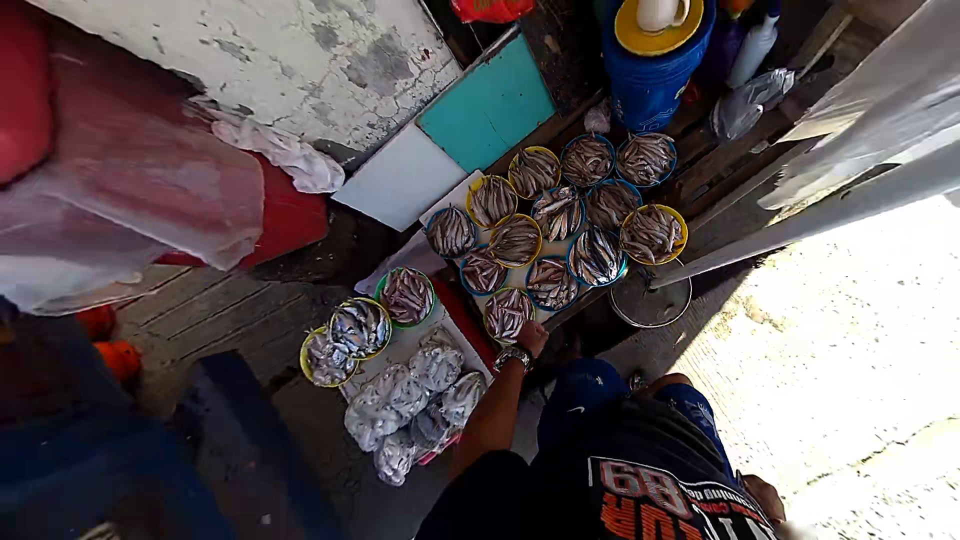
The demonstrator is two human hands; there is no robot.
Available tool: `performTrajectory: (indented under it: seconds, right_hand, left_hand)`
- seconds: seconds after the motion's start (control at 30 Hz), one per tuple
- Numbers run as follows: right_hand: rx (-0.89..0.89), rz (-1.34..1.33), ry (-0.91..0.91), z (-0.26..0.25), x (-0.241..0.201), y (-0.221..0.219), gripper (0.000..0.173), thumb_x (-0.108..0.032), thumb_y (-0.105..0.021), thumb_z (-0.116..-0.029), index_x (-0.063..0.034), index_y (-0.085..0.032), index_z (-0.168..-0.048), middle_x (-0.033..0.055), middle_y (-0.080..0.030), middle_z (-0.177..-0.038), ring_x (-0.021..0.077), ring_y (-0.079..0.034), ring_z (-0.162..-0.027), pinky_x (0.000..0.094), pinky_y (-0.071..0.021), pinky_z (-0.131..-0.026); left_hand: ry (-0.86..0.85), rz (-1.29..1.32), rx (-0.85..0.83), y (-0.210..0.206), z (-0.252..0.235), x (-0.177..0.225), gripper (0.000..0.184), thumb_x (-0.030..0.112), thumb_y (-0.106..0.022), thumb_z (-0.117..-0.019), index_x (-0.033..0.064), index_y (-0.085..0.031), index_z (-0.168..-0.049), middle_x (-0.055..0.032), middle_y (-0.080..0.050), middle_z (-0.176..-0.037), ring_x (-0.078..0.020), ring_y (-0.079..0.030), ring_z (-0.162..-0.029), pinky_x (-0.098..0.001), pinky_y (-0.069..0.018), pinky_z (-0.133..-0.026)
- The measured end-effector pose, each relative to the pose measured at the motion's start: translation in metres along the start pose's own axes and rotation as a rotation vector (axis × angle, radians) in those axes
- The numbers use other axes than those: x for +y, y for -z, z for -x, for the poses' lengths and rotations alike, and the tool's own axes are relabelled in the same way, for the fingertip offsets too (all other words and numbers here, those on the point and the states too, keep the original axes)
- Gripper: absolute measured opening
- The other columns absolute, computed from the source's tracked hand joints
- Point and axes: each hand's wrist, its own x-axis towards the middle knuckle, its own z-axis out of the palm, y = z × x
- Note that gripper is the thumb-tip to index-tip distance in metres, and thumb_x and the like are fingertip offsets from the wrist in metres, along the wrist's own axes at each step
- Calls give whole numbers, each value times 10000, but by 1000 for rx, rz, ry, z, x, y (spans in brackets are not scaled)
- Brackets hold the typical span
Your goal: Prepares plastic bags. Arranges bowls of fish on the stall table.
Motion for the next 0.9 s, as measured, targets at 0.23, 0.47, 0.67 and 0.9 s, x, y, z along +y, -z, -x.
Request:
performTrajectory:
  seconds: [0.23, 0.47, 0.67, 0.9]
  right_hand:
    - [107, -255, -56, 58, 56, 122, 364, -136, -453, -1108, 94, -553, -1371, 325, -637, -1275, 389, -688, -1110, 500, -527, -992]
    - [199, -551, -135, 60, 123, 149, 343, -134, -462, -1102, 96, -565, -1334, 329, -645, -1217, 404, -707, -1013, 525, -575, -901]
    - [27, -268, -141, 73, 135, 136, 373, -171, -481, -1084, 66, -604, -1345, 281, -603, -1382, 375, -606, -1284, 512, -452, -1113]
    - [46, -477, -6, 41, 111, 147, 372, -191, -471, -1093, 75, -615, -1309, 292, -658, -1268, 386, -665, -1172, 525, -506, -1039]
  left_hand:
    - [84, -13, -39, -56, 96, 11, 404, 260, -507, -1069, -11, -556, -1364, -237, -663, -1198, -315, -707, -975, -466, -582, -857]
    - [-25, -106, -45, -96, 84, 53, 397, 225, -503, -1078, -53, -569, -1353, -281, -652, -1233, -363, -697, -1043, -493, -561, -924]
    - [-103, 29, -11, -109, 104, 100, 374, 195, -499, -1087, -58, -550, -1358, -294, -638, -1237, -381, -672, -1078, -508, -548, -927]
    - [-59, -280, -96, -126, 80, 141, 396, 245, -500, -1082, -23, -564, -1367, -256, -668, -1183, -342, -694, -990, -479, -566, -871]
